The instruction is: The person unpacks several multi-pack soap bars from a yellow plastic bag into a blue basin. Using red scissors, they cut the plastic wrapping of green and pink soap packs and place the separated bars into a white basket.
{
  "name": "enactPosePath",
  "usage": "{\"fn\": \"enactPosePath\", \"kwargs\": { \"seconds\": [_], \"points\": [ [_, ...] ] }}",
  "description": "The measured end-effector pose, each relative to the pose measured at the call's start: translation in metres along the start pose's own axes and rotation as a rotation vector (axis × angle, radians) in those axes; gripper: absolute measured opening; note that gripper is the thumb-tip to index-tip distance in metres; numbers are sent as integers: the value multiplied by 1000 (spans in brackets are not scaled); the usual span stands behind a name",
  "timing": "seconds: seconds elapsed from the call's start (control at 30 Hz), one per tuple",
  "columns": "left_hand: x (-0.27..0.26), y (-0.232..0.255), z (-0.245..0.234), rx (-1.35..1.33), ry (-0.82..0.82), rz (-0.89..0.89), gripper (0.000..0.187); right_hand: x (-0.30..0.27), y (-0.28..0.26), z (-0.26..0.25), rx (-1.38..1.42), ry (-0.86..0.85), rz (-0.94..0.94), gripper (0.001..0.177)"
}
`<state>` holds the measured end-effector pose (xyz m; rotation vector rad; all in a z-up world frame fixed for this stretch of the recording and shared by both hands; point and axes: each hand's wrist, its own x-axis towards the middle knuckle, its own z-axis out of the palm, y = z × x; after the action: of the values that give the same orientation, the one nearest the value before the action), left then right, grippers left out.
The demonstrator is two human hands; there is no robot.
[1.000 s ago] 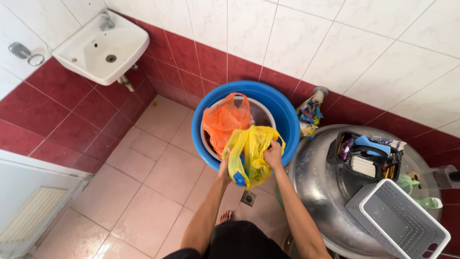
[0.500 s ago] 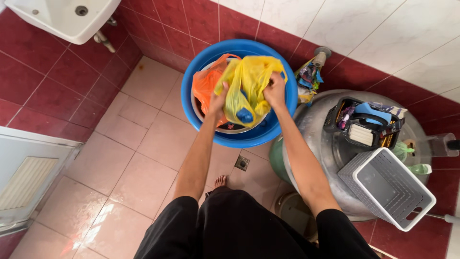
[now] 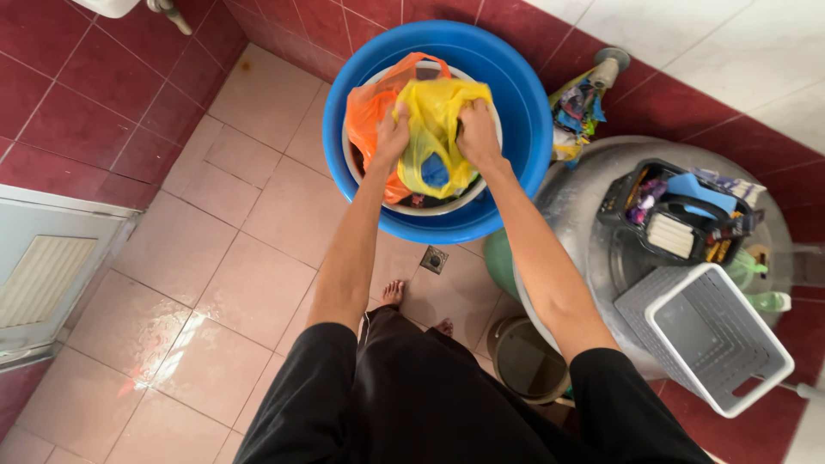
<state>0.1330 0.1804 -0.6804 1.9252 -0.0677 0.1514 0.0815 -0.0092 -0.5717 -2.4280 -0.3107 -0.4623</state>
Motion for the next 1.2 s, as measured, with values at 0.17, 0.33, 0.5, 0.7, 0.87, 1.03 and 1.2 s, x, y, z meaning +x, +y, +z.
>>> {"fn": "enactPosePath", "kwargs": {
  "seconds": [0.17, 0.33, 0.5, 0.7, 0.87, 1.03, 1.2],
  "points": [
    [-6, -37, -11, -8, -120, -317, 49, 1, 20, 4, -5, -64, -34, 28],
    [-39, 31, -6, 304, 251, 38, 63, -4, 39, 14, 73, -34, 118, 26],
    [-68, 80, -14, 544, 61, 559, 36, -3, 38, 22, 123, -59, 224, 25],
    [-45, 46, -16, 632, -156, 407, 51, 25, 35, -15, 46, 112, 86, 17],
    [-21, 21, -43, 774, -363, -38, 86, 32, 67, -65, 265, 132, 180, 18],
    [0, 44, -95, 962, -531, -35, 84, 11, 91, -100, 260, 69, 145, 27],
    [20, 82, -132, 913, -672, 16, 79, 7, 85, -131, 799, 207, 412, 26]
  ]
}}
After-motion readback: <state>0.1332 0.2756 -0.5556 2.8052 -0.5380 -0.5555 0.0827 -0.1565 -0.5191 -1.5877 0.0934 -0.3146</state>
